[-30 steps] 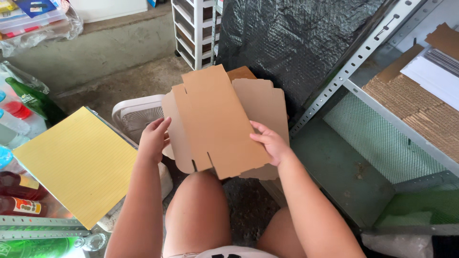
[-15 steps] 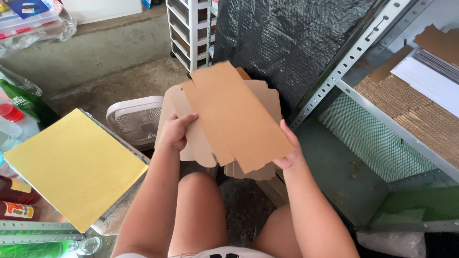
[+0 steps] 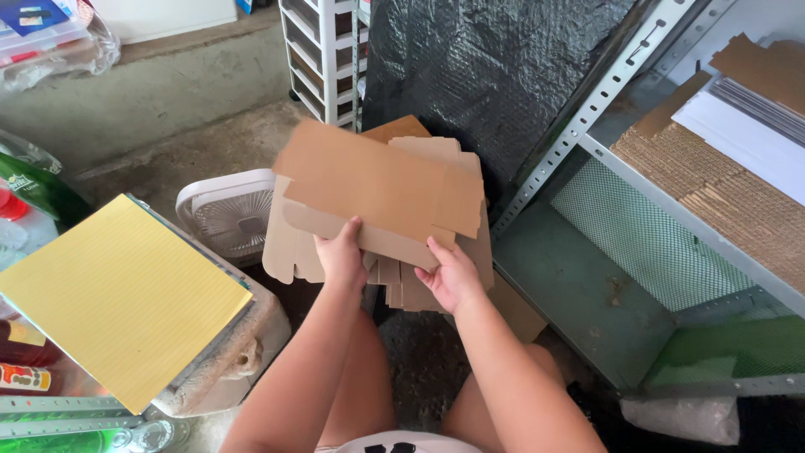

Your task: The person sits on a low stool and repeatedly picks up flat, pre-cut cardboard pieces from a stack on their lap. They place these pieces onto a metal shelf, stacking them neatly on top of other materials.

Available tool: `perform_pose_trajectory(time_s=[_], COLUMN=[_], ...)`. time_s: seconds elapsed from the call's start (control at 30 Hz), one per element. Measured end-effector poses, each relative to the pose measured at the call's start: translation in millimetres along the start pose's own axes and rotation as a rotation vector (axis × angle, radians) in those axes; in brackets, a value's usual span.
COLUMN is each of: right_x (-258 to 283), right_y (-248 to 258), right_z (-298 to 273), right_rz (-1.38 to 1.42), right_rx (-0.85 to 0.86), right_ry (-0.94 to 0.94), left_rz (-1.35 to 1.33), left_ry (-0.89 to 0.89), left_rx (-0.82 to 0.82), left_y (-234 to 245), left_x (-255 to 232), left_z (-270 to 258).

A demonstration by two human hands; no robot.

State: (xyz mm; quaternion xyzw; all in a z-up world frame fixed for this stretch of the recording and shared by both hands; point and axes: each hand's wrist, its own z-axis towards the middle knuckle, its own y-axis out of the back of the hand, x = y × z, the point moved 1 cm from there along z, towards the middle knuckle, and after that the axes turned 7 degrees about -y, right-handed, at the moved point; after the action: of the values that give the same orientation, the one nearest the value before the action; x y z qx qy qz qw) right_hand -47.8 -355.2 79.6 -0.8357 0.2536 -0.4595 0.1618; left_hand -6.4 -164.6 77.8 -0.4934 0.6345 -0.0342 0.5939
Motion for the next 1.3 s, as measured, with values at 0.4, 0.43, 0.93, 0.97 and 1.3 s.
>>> perform_pose_trajectory(time_s=[0.4,0.43,0.93,0.97,1.3], right_x=[16,17,36,38,50], right_y=[26,25,52,51,53], right_z=[8,9,4,2,-2], right_rz=[-0.24,-0.241,-0.42,-0.444,-0.578], right_rx=[-0.319,-0.315,-0.132,-0.118,-0.119], right_ry=[0.019,0.018,0.24,0.226,0.229], left_rz=[0.535,0.535,0.696,0.704,0.807], left_ry=[-0.099,-0.102,-0.019,-0.019,-0.03], left_rx=[0.148,0.145,0.545,0.557,0.603], left_y=[35,39,68,68,68], left_x=[-48,-52,-49,-50,-63], left_z=[23,25,65,66,61])
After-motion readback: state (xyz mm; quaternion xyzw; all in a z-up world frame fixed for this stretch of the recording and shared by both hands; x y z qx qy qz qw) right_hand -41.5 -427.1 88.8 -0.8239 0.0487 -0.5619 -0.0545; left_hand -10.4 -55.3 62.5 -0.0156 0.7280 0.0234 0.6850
